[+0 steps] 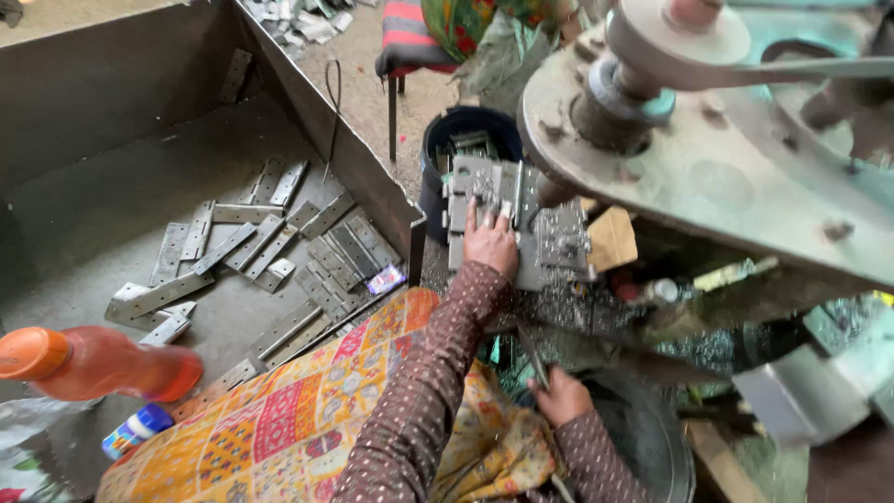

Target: The person sits on the floor and repeatedly picks metal hinge-like parts from a bin, places them on a grinding machine, and uses a metal rod to press them against the grinding wheel. Finished parts are dropped into a bucket beside the machine.

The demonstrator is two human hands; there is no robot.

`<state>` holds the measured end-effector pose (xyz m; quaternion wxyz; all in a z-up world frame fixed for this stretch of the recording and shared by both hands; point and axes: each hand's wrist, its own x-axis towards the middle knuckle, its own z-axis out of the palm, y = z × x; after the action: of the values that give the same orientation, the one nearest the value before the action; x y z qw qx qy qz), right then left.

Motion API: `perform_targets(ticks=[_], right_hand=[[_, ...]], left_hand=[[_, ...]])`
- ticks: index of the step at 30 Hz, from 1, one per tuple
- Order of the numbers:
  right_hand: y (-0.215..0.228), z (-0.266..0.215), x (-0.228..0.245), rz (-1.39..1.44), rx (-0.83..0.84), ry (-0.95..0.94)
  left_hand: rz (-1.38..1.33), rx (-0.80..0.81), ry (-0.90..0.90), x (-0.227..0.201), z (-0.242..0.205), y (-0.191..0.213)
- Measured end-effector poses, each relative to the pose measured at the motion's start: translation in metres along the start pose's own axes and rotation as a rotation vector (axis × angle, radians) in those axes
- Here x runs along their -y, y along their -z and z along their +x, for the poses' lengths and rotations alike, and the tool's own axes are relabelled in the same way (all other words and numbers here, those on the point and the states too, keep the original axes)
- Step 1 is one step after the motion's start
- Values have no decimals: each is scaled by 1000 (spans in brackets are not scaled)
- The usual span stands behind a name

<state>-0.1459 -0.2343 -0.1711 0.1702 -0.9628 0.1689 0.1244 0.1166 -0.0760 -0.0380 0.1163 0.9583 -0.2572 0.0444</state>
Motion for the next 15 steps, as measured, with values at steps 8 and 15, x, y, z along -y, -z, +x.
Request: perform_targets(ticks=[8, 15], right_hand=[[30, 38, -9, -25, 213, 3], [-22, 16, -9, -14, 87, -47]], left_hand=[[13, -19, 7, -1, 6, 3], [-5, 45, 5, -3, 7, 7]])
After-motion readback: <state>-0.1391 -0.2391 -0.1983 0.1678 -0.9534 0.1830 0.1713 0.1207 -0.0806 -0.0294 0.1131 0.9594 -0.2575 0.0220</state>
